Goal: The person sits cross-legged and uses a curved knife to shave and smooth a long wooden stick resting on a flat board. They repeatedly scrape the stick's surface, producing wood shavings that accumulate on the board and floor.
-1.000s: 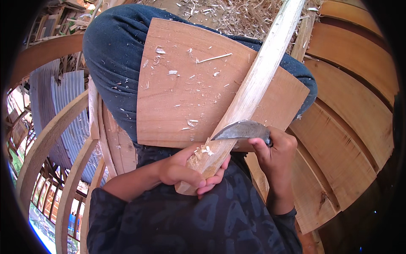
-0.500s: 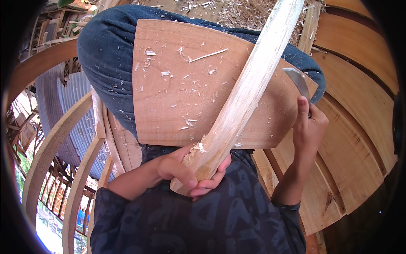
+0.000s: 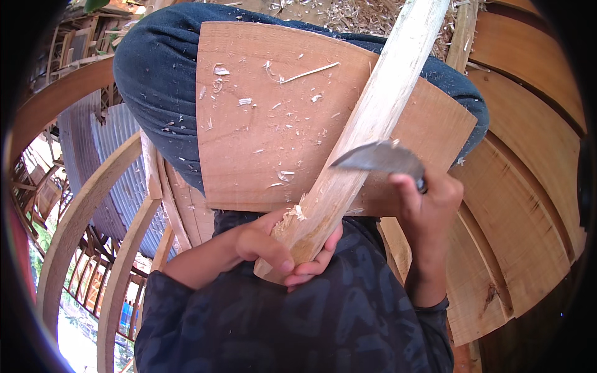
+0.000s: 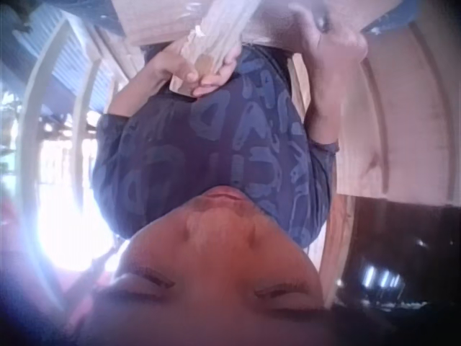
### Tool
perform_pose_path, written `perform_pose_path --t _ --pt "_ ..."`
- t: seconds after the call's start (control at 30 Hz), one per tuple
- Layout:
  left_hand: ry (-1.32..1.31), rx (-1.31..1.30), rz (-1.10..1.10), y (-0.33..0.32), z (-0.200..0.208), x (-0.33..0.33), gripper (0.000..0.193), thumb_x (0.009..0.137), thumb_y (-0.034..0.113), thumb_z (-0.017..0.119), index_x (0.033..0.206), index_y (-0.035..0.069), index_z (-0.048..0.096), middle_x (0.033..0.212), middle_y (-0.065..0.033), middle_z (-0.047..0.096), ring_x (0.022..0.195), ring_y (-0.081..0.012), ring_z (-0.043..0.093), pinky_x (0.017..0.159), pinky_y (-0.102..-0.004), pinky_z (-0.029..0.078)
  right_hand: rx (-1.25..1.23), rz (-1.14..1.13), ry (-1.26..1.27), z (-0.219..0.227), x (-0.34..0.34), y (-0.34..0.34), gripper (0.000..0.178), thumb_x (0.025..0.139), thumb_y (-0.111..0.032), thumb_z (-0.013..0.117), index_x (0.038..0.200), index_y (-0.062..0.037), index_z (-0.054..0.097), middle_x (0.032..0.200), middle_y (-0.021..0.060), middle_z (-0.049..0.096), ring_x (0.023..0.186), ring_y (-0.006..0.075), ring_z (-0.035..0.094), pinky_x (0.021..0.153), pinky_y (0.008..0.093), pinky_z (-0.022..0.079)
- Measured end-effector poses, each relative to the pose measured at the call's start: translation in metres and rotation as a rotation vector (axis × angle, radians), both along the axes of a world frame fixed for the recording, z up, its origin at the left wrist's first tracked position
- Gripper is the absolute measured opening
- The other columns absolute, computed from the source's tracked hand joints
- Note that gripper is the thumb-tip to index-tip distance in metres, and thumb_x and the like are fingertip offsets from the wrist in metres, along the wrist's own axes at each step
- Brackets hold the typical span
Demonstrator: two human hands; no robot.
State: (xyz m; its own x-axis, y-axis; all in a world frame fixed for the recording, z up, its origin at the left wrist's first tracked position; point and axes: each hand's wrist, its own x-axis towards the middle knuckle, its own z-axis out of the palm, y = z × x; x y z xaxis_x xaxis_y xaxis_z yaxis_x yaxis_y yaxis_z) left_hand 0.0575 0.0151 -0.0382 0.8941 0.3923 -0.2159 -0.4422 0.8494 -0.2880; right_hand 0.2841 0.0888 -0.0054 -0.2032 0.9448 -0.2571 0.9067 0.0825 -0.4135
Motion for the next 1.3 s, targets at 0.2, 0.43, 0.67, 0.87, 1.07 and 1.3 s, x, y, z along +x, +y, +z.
perform_pose_path --t 0.2,0.43,0.67,0.87,1.07,1.3 --pt "-0.031 -0.041 0.041 -0.008 0.006 -0.006 0.056 0.064 0.016 0.074 0.109 0.0 0.044 0.072 -0.0102 0.053 0.059 -0.0165 0.055 0.053 -0.028 0.047 -0.078 -0.406 0.048 0.004 0.064 0.019 0.056 0.085 -0.051 0.061 0.065 0.0018 0.058 0.048 0.0108 0.041 0.047 0.01 0.038 0.043 0.032 0.032" --pt "0.081 0.012 -0.039 -0.003 0.003 -0.003 0.058 0.063 0.018 0.074 0.109 -0.001 0.045 0.072 -0.0109 0.054 0.058 -0.0173 0.055 0.052 -0.0277 0.046 -0.237 0.095 0.207 0.019 -0.018 -0.028 0.06 0.062 -0.053 0.078 0.055 -0.0033 0.045 0.048 0.0109 0.045 0.043 0.0288 0.048 0.041 0.0349 0.037" --pt "0.102 0.036 -0.015 0.0 0.004 0.002 0.056 0.064 0.016 0.071 0.11 -0.001 0.046 0.073 -0.011 0.054 0.058 -0.0164 0.055 0.051 -0.0276 0.046 -0.026 -0.017 0.035 -0.004 0.003 -0.009 0.06 0.064 -0.054 0.076 0.057 -0.0016 0.048 0.048 0.0096 0.044 0.041 0.025 0.047 0.041 0.0338 0.036" --pt "0.026 0.011 0.033 -0.011 0.006 -0.005 0.057 0.063 0.015 0.073 0.11 -0.001 0.046 0.073 -0.0122 0.055 0.058 -0.0173 0.056 0.052 -0.0275 0.046 -0.073 -0.471 0.063 -0.013 0.054 0.017 0.063 0.082 -0.054 0.064 0.063 0.0047 0.055 0.048 0.0031 0.042 0.048 0.008 0.042 0.043 0.0303 0.033" --pt "0.032 -0.028 -0.011 -0.005 0.004 0.0 0.057 0.064 0.015 0.074 0.11 -0.001 0.046 0.072 -0.0127 0.054 0.058 -0.0185 0.056 0.052 -0.0278 0.046 -0.276 0.053 0.168 0.025 -0.012 -0.029 0.054 0.062 -0.05 0.08 0.059 -0.0026 0.053 0.05 0.0121 0.048 0.046 0.0301 0.053 0.043 0.0356 0.04" --pt "0.111 -0.002 -0.005 -0.004 0.008 0.001 0.054 0.064 0.014 0.07 0.11 -0.001 0.045 0.071 -0.0116 0.053 0.057 -0.0175 0.055 0.051 -0.0284 0.046 -0.039 -0.033 0.039 -0.007 0.008 -0.01 0.06 0.071 -0.056 0.072 0.058 -0.001 0.052 0.049 0.0124 0.048 0.042 0.0259 0.049 0.043 0.0353 0.037"
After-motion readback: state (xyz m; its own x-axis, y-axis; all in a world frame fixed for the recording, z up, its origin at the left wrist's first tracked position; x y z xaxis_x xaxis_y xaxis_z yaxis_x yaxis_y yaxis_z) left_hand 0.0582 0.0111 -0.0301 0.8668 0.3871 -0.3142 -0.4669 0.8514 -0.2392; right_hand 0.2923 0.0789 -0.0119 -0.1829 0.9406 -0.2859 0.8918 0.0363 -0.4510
